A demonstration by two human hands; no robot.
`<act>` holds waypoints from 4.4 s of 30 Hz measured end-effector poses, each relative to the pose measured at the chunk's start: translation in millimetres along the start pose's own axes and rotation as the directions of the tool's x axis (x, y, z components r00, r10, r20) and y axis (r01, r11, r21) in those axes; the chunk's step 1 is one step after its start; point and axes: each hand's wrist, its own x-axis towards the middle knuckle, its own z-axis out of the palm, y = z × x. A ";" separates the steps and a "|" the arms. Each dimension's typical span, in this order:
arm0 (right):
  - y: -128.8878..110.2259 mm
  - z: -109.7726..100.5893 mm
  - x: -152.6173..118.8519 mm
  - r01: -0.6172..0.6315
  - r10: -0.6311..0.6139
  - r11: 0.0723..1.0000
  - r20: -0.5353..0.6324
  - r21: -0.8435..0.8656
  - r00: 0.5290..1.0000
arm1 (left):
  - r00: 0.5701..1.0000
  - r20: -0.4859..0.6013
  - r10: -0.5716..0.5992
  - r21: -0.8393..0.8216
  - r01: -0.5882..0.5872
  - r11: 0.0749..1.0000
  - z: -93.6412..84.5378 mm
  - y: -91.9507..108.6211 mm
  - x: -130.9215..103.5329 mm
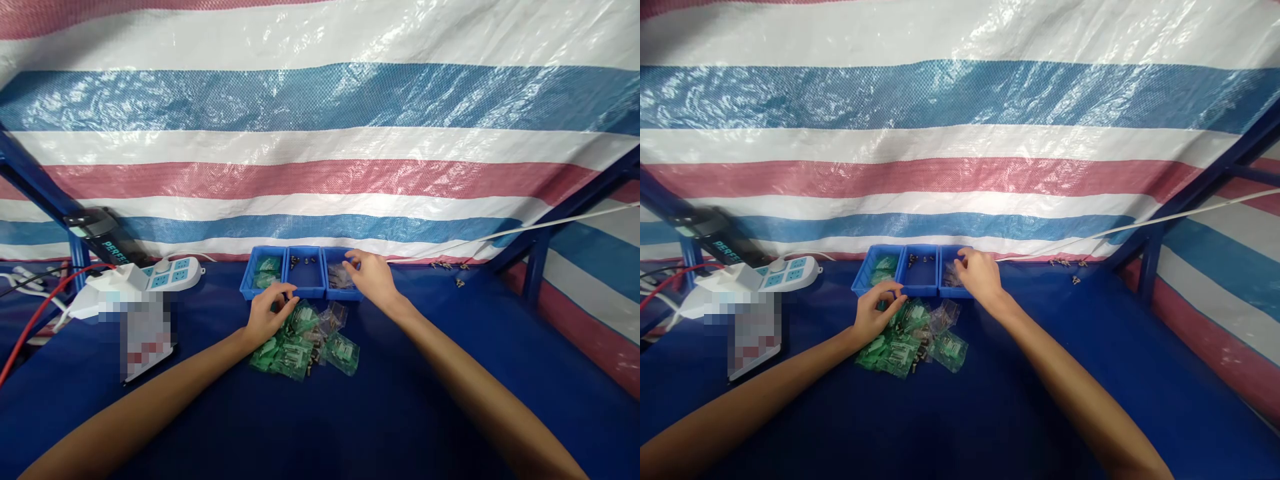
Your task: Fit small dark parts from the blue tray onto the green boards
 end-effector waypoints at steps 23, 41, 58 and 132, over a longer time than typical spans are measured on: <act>-48.4 11.6 -57.0 0.664 -0.497 0.738 0.569 -0.120 0.655 | 0.999 -0.044 0.031 0.037 -0.029 0.999 -0.4 0.7 1.3; -39.1 18.2 -50.3 0.671 -0.581 0.741 0.460 -0.042 0.671 | 1.000 -0.001 0.016 0.039 -0.015 0.999 -1.8 2.2 2.2; -36.5 49.2 -58.9 0.261 -0.275 0.756 -0.070 0.600 0.959 | 0.998 0.056 -0.009 0.144 0.001 0.990 -1.5 4.8 0.8; -23.7 76.2 -67.5 0.354 -0.345 0.704 -0.139 0.615 0.928 | 0.984 0.159 -0.076 0.082 0.064 0.995 -1.5 1.5 1.9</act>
